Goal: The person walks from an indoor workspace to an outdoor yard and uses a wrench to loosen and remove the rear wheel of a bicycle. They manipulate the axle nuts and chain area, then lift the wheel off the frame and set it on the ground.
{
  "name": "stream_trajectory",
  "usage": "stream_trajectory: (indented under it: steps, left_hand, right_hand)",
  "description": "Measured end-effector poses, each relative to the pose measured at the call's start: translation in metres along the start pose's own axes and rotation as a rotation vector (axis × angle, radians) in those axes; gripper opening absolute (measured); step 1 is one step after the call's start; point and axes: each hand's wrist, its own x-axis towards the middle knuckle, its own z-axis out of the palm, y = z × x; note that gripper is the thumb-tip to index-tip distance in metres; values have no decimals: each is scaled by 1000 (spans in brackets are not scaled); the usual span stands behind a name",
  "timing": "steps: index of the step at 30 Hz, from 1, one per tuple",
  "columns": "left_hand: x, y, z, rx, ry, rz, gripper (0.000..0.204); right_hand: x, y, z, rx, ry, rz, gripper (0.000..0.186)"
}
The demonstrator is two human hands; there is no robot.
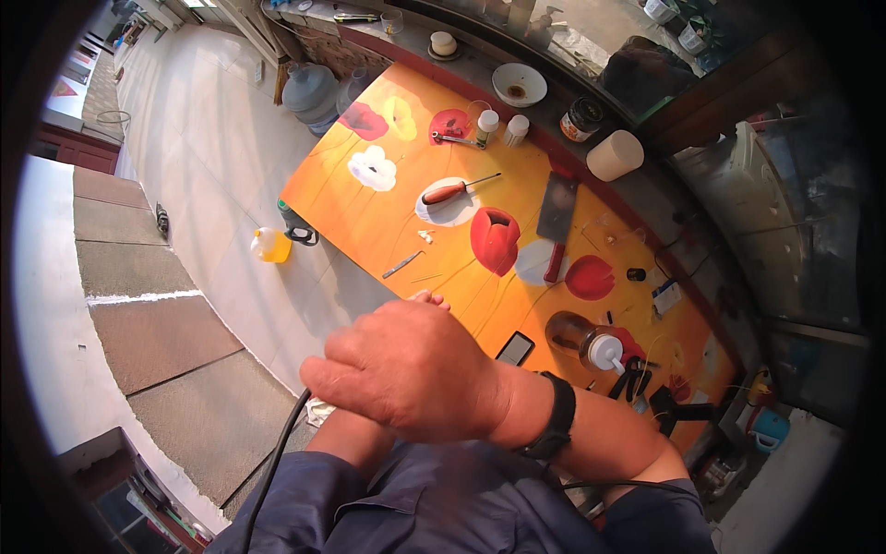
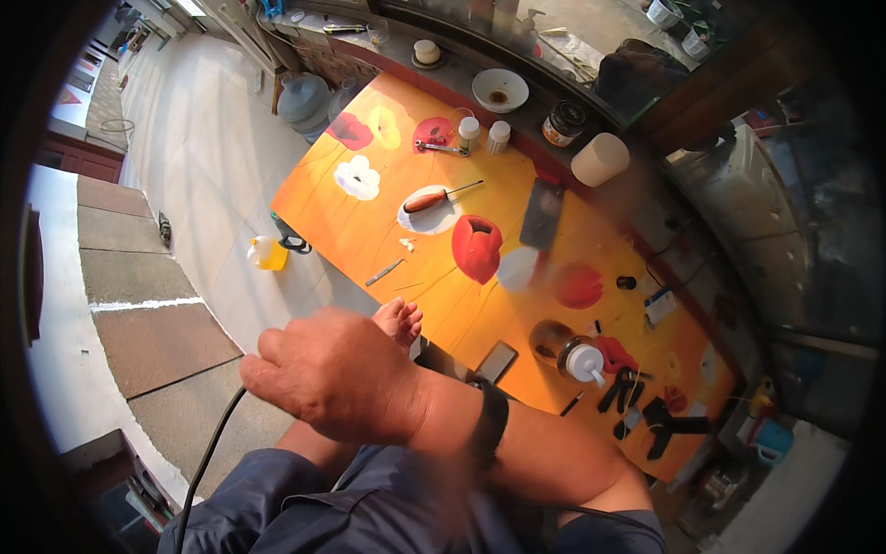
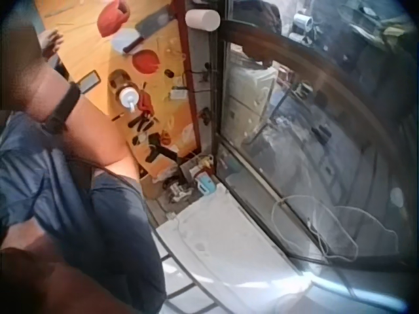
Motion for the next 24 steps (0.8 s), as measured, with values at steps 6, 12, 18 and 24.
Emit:
stream_trajectory:
  steps: [6,12,18,24]
  left_hand:
    - [-30,44,-23,84,-80,147,19]
    - [-13,88,-33,117,80,318,25]
    - [21,103,-19,994,-31,944,21]
    - [13,84,22,1524,-316,1102,19]
  right_hand:
    - [-45,57,-16,-172,37,93,20]
    - [-80,40,-3,-52,-161,147,13]
    - [-98,24,8,192,-600,222,12]
    - [-107,55,-10,456,-339,444,23]
